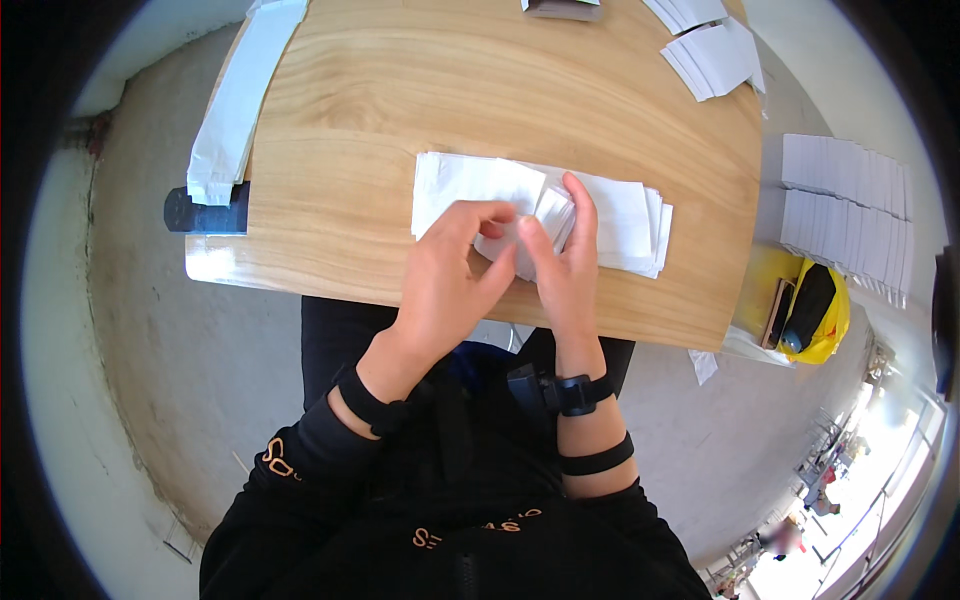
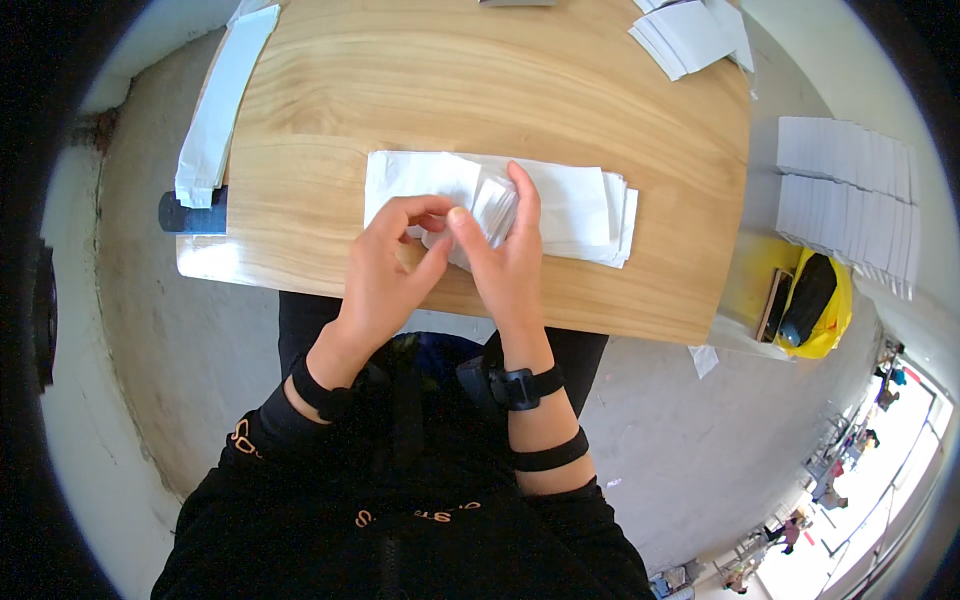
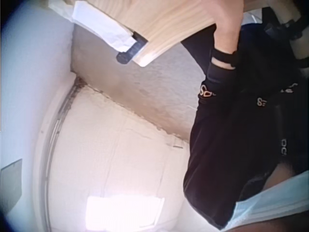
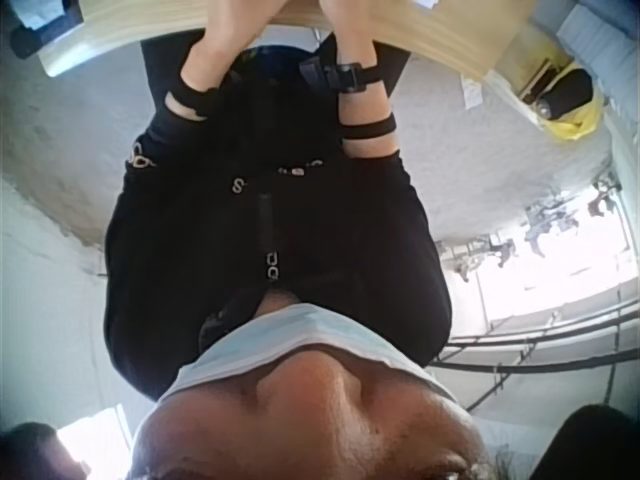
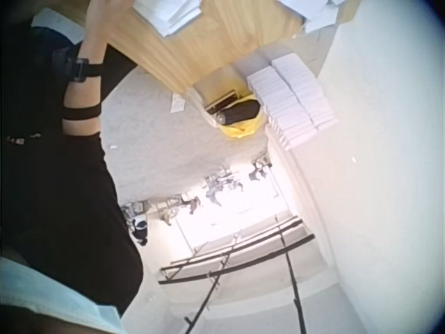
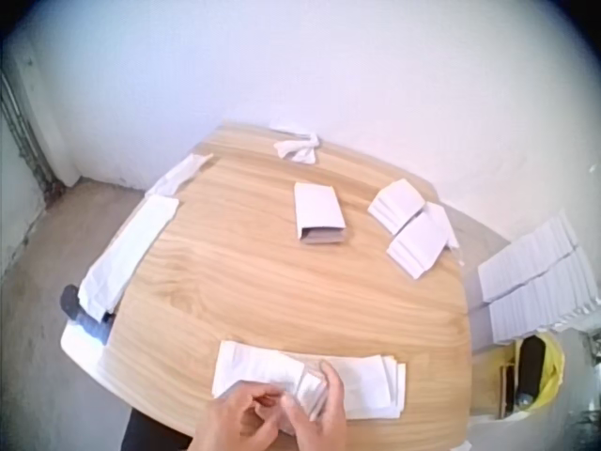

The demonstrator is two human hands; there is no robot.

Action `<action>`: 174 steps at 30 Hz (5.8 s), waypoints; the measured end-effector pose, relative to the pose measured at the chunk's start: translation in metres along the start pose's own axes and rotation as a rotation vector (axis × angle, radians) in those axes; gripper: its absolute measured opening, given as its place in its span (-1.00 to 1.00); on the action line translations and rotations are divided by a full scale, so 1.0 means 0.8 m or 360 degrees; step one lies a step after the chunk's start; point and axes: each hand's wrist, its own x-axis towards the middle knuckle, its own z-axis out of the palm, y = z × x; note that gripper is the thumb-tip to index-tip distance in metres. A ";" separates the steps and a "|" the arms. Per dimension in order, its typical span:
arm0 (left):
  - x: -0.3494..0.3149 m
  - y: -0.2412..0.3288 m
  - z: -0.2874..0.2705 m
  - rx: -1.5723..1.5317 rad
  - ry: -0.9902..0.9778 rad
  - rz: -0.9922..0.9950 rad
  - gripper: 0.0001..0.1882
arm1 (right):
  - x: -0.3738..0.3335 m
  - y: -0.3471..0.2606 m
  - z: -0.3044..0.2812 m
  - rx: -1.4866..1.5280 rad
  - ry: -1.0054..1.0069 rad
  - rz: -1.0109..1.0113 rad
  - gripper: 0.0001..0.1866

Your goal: Fold and stack white material sheets on a table in a manufacturing environment.

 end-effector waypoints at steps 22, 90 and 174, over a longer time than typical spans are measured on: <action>0.129 -0.002 -0.054 0.1310 -0.0617 -0.0248 -0.51 | -0.001 0.012 0.009 -0.0260 0.0252 -0.0190 -0.31; -0.024 -0.016 -0.092 -0.0795 -0.0007 -0.0435 -0.77 | 0.015 -0.039 -0.084 -0.1112 0.0259 -0.0135 -0.37; 0.002 0.001 0.025 0.0280 -0.0216 -0.0077 -0.42 | -0.005 -0.013 -0.038 -0.0258 -0.0018 -0.0079 -0.37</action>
